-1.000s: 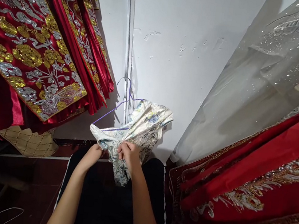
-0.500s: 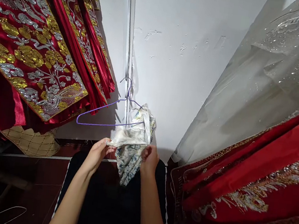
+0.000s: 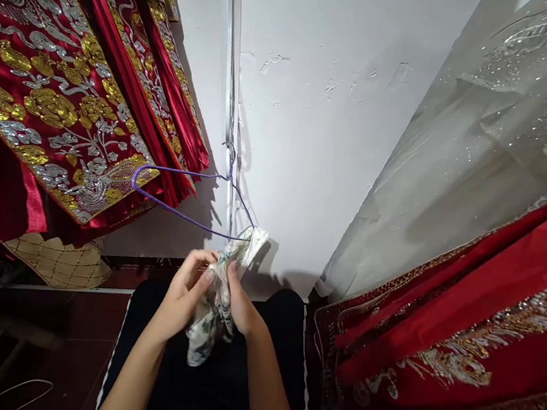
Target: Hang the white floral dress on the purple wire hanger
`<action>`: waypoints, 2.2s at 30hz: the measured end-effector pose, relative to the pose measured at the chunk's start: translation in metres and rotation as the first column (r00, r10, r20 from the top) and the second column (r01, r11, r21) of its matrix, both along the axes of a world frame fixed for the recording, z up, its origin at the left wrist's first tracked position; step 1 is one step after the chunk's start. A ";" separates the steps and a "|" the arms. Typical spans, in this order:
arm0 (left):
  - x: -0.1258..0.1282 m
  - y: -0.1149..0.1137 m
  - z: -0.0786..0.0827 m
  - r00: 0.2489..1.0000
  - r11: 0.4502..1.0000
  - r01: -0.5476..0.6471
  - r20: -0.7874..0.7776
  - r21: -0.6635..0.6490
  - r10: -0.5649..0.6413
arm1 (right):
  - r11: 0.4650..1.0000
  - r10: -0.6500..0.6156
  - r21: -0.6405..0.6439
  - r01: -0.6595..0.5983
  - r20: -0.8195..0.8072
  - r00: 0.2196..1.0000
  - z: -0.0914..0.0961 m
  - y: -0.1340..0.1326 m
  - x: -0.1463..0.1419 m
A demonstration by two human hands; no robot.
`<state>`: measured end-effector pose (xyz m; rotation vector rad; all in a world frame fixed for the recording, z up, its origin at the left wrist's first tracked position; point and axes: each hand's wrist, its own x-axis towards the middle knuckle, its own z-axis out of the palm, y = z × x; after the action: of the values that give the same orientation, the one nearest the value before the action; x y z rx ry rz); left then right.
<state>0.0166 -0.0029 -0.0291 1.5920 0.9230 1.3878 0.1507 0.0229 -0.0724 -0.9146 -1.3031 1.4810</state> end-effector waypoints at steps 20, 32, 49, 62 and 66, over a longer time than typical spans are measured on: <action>-0.143 0.024 -0.031 0.369 0.974 -0.217 -0.929 -0.062 0.023 | 0.877 -0.307 0.458 0.145 0.302 0.902 0.031 0.125 0.031; -0.141 0.073 0.031 0.442 0.957 -0.062 -0.853 0.282 0.280 | 0.853 -0.320 0.519 0.054 0.440 0.839 0.023 0.095 0.067; -0.101 0.104 0.059 0.481 0.936 0.151 -0.851 0.318 0.211 | 0.898 -0.202 0.439 -0.009 0.431 0.880 0.031 0.070 0.045; -0.113 0.121 0.088 0.555 0.883 0.092 -0.760 0.461 0.339 | 0.818 -0.515 0.517 0.253 0.460 0.724 0.101 0.071 0.150; -0.109 0.116 0.092 0.601 0.842 -0.148 -0.629 0.518 0.492 | 0.993 0.000 0.111 -0.051 0.416 0.909 0.131 0.075 0.164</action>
<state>-0.0923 0.1128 0.0633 2.5355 1.5474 1.1983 0.3148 0.0974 0.0583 -1.1799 -1.6980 1.2492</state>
